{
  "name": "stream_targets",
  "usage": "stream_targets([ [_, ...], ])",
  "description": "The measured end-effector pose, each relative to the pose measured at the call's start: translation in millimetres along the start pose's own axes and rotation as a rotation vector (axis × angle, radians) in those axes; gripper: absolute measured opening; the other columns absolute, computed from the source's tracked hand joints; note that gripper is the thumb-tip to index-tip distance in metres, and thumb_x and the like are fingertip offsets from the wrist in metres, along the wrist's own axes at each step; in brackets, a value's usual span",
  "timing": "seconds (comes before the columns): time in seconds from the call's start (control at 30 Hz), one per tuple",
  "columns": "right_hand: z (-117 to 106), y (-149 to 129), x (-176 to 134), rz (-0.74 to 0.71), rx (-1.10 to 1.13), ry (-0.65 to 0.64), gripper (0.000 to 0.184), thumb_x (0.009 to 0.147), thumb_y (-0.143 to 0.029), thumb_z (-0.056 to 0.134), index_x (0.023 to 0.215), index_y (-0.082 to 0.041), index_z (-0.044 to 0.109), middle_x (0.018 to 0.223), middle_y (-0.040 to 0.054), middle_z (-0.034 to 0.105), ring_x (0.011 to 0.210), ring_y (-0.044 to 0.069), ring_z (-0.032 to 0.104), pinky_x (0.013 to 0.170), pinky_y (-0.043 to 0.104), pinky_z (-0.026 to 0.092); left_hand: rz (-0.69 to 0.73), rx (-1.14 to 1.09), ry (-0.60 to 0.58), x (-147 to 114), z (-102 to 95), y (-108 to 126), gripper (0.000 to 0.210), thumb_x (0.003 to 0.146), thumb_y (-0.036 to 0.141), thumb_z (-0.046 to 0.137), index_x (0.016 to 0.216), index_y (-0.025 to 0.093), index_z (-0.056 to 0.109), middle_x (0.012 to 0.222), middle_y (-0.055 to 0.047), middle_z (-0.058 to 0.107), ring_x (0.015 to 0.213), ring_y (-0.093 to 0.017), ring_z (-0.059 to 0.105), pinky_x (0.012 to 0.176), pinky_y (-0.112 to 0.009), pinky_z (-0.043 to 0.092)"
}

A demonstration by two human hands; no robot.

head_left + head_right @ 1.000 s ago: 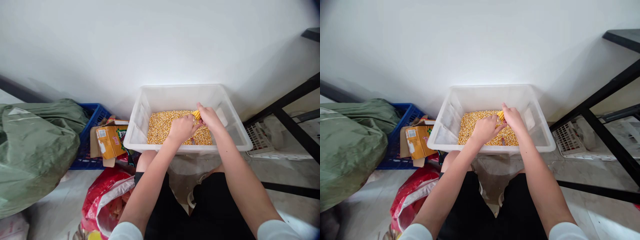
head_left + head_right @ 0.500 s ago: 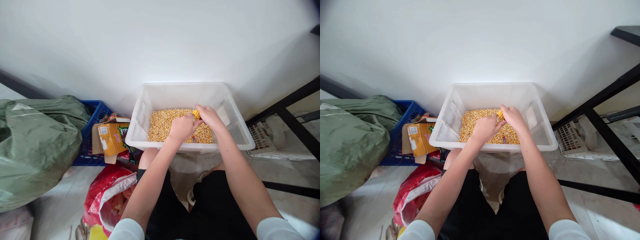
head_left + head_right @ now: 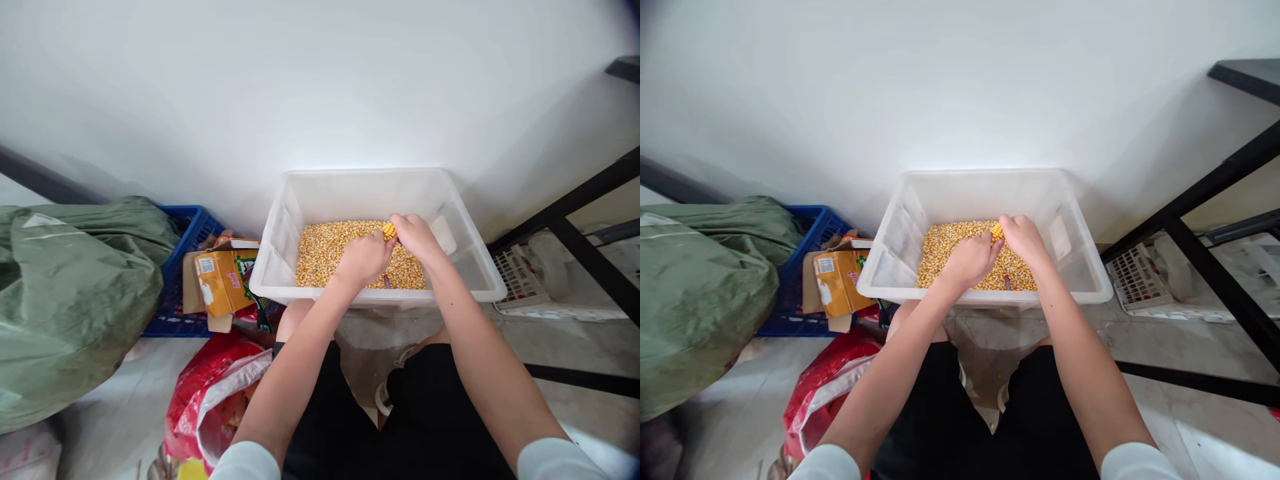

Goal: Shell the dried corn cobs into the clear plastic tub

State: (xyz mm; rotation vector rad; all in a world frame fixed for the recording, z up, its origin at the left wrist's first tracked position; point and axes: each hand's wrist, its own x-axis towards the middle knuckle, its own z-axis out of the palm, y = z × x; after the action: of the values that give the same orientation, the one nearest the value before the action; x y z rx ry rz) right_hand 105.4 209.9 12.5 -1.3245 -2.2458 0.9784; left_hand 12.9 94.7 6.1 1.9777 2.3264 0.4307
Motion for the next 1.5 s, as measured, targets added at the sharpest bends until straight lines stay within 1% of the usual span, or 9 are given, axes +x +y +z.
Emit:
stream_targets([
  [0.17,1.6,1.2,-0.5,-0.023,0.014,0.021,0.036,0.087,-0.04,0.038,0.055,-0.023,0.042,0.051,0.0005,0.043,0.059,0.017,0.044,0.057,0.03,0.027,-0.028,-0.006,0.01,0.1,1.0,-0.6,0.053,0.102,0.051,0.019,0.106,0.012,0.055,0.092,-0.013,0.07,0.084,-0.026,0.069,0.071,-0.035,0.049],
  [0.43,2.2,3.7,-3.4,-0.029,0.083,-0.062,0.038,0.087,-0.045,0.041,0.056,-0.022,0.039,0.05,-0.0022,0.038,0.055,0.015,0.041,0.053,0.029,0.026,-0.1,0.005,0.022,0.5,1.5,-8.7,0.074,0.091,0.074,0.016,0.098,0.015,0.061,0.085,-0.013,0.071,0.076,-0.026,0.068,0.068,-0.035,0.048],
  [0.57,2.6,6.5,-1.8,-0.048,0.1,-0.064,0.04,0.087,-0.047,0.04,0.057,-0.022,0.043,0.051,-0.0016,0.041,0.056,0.016,0.044,0.052,0.028,0.028,-0.107,0.001,0.034,-0.3,1.9,-9.0,0.072,0.094,0.07,0.014,0.099,0.015,0.06,0.084,-0.013,0.071,0.076,-0.026,0.068,0.067,-0.036,0.048],
  [0.73,1.2,5.6,-1.2,-0.051,0.065,-0.052,0.039,0.087,-0.043,0.039,0.055,-0.022,0.046,0.051,0.0009,0.047,0.056,0.017,0.045,0.054,0.029,0.029,-0.026,-0.031,-0.007,-1.4,-3.3,-7.6,0.065,0.099,0.06,0.012,0.102,0.013,0.057,0.093,-0.014,0.071,0.082,-0.026,0.068,0.07,-0.036,0.048],
  [1.0,-0.1,2.4,-4.7,-0.03,0.061,0.001,0.036,0.086,-0.04,0.04,0.055,-0.023,0.039,0.051,-0.0007,0.039,0.057,0.016,0.043,0.055,0.03,0.026,-0.053,-0.073,-0.021,-1.1,-1.9,-6.5,0.057,0.099,0.058,0.019,0.099,0.015,0.057,0.088,-0.012,0.07,0.079,-0.026,0.067,0.069,-0.036,0.047],
  [1.17,0.7,3.1,-3.3,-0.074,0.173,-0.063,0.038,0.087,-0.049,0.041,0.06,-0.022,0.038,0.055,-0.0028,0.038,0.059,0.015,0.04,0.055,0.028,0.026,-0.127,-0.246,0.023,-0.2,1.3,-10.4,0.065,0.094,0.07,0.019,0.097,0.017,0.056,0.083,-0.009,0.069,0.076,-0.023,0.065,0.066,-0.033,0.045],
  [1.27,4.0,1.0,-2.8,-0.15,0.212,-0.086,0.03,0.087,-0.042,0.039,0.065,-0.022,0.041,0.06,-0.0025,0.042,0.063,0.015,0.041,0.058,0.026,0.029,-0.129,-0.398,0.027,2.1,0.4,-13.5,0.064,0.096,0.068,0.016,0.094,0.018,0.057,0.081,-0.007,0.069,0.074,-0.02,0.063,0.067,-0.031,0.045],
  [1.4,8.0,-1.6,-5.0,-0.263,0.19,-0.035,0.024,0.088,-0.031,0.036,0.066,-0.022,0.041,0.065,-0.0013,0.048,0.069,0.015,0.046,0.064,0.025,0.032,-0.107,-0.661,-0.03,6.8,-1.0,-14.4,0.064,0.098,0.064,0.013,0.078,0.018,0.055,0.077,-0.006,0.066,0.073,-0.015,0.061,0.07,-0.028,0.047],
  [1.5,9.0,-0.5,-6.3,-0.361,0.218,0.015,0.026,0.091,-0.028,0.035,0.067,-0.022,0.042,0.066,-0.0017,0.049,0.068,0.015,0.047,0.064,0.026,0.032,-0.089,-0.892,-0.063,10.1,-0.7,-13.6,0.061,0.098,0.062,0.019,0.069,0.018,0.05,0.07,-0.004,0.061,0.07,-0.014,0.059,0.072,-0.028,0.048],
])
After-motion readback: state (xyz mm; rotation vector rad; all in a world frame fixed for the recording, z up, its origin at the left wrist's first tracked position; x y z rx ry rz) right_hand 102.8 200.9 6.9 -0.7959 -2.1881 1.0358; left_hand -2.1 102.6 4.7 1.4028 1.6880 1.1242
